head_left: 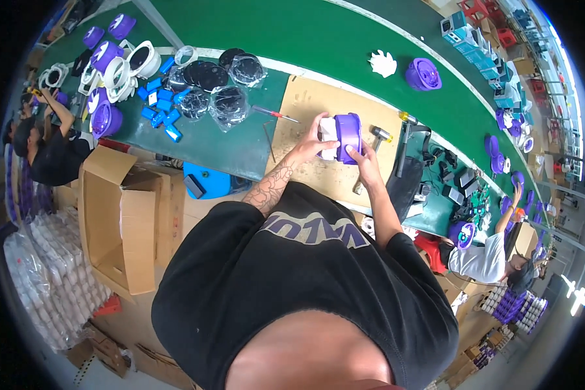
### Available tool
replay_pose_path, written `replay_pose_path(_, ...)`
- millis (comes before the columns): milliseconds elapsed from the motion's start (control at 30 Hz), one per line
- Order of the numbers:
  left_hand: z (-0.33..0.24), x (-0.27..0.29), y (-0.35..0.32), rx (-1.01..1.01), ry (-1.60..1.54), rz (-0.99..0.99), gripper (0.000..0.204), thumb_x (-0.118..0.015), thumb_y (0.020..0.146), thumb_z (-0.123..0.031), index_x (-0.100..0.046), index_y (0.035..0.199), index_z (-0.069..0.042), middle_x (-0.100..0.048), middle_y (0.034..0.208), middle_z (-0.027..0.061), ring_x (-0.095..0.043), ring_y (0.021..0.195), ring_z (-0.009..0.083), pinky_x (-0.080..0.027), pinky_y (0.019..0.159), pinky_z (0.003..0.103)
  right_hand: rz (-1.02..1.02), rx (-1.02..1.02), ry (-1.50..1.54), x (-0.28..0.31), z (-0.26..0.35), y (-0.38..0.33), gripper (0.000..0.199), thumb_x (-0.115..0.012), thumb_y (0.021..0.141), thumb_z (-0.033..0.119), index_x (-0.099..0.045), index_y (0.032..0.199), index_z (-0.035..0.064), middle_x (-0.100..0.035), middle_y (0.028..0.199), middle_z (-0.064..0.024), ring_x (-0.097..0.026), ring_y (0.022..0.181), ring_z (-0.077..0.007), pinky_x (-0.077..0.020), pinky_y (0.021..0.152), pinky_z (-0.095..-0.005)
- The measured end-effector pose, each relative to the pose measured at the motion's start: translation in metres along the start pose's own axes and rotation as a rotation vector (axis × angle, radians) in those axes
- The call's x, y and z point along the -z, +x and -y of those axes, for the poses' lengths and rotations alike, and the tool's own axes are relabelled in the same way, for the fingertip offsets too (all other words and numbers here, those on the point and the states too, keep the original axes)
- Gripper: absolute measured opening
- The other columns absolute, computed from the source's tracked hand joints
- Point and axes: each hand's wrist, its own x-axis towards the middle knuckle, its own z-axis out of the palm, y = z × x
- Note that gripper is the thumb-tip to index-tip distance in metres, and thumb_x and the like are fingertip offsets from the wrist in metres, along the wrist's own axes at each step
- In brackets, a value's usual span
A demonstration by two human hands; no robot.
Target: The person assembles small white plastic fans into purple plastic housings using a hammer and a screwdriver.
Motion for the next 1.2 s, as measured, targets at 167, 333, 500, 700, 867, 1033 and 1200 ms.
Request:
replay_pose_path(167,0.013,-0.001,0.008,-0.019,0.021,-0.075,0.082,-0.077,0.071,-0.006,-0.033,0.140,-0.007,-0.049,0.125,0.0101,-0.051,0.113,0.0208,-0.045,0.095,0.035,-0.040,0.009,0.020,0.006,-0.009,0.006,0.046,-0.068,0.088,0.014,-0.053,0.126,-0.0076,-0.064,0.110,-0.0129,-0.061,0.095,-0.0165,-0.0479,0.086,-0.0293)
replay_pose_path(333,0.019,0.003,0.007,-0.003,-0.143,-0.060,0.081,-0.080,0.065,-0.002,-0.038,0.134,-0.004,-0.050,0.123,0.0120,-0.051,0.113,0.0222,-0.044,0.096,0.036,-0.006,-0.021,-0.026,0.001,-0.006,-0.001,0.042,-0.066,0.089,0.012,-0.053,0.124,-0.0078,-0.065,0.109,-0.0120,-0.060,0.097,-0.0158,-0.0464,0.090,-0.0287)
replay_pose_path(500,0.018,0.004,0.002,0.034,-0.117,-0.085,0.083,-0.081,0.066,-0.004,-0.036,0.135,-0.004,-0.050,0.124,0.0123,-0.051,0.113,0.0231,-0.044,0.096,0.036,-0.008,-0.022,-0.017,0.000,-0.010,-0.003,0.042,-0.067,0.088,0.011,-0.055,0.123,-0.0076,-0.065,0.109,-0.0121,-0.060,0.097,-0.0161,-0.0470,0.088,-0.0294)
replay_pose_path(700,-0.012,0.024,0.008,0.208,-0.061,-0.182,0.078,-0.078,0.076,-0.018,-0.034,0.138,-0.002,-0.053,0.121,0.0121,-0.055,0.106,0.0235,-0.048,0.088,0.038,-0.133,0.101,-0.354,0.002,-0.020,0.006,0.051,-0.073,0.082,0.016,-0.055,0.124,-0.0054,-0.063,0.109,-0.0130,-0.062,0.094,-0.0209,-0.0487,0.086,-0.0314)
replay_pose_path(867,0.064,0.143,0.020,0.380,0.386,-0.926,0.068,-0.077,0.078,-0.032,-0.042,0.124,0.002,-0.066,0.097,0.0140,-0.066,0.081,0.0281,-0.053,0.076,0.040,-0.138,0.423,-1.299,-0.044,-0.021,0.006,0.061,-0.076,0.074,0.025,-0.055,0.125,-0.0001,-0.057,0.116,-0.0174,-0.053,0.112,-0.0319,-0.0356,0.103,-0.0458)
replay_pose_path(1033,0.036,0.120,0.056,0.554,0.514,-0.979,0.056,-0.075,0.078,-0.031,-0.049,0.112,0.005,-0.067,0.096,0.0194,-0.067,0.092,0.0342,-0.054,0.083,0.041,-0.265,0.317,-1.618,-0.041,-0.060,0.011,0.066,-0.075,0.074,0.030,-0.052,0.129,0.0040,-0.053,0.123,-0.0147,-0.048,0.115,-0.0322,-0.0278,0.107,-0.0532)
replay_pose_path(1200,0.066,0.153,0.064,0.455,1.057,-0.930,0.047,-0.072,0.078,-0.022,-0.049,0.107,0.006,-0.068,0.077,0.0181,-0.070,0.071,0.0310,-0.059,0.061,0.037,-0.335,0.345,-1.205,-0.022,-0.036,-0.010,0.064,-0.071,0.078,0.039,-0.051,0.127,0.0023,-0.055,0.117,-0.0167,-0.051,0.111,-0.0331,-0.0317,0.105,-0.0503)
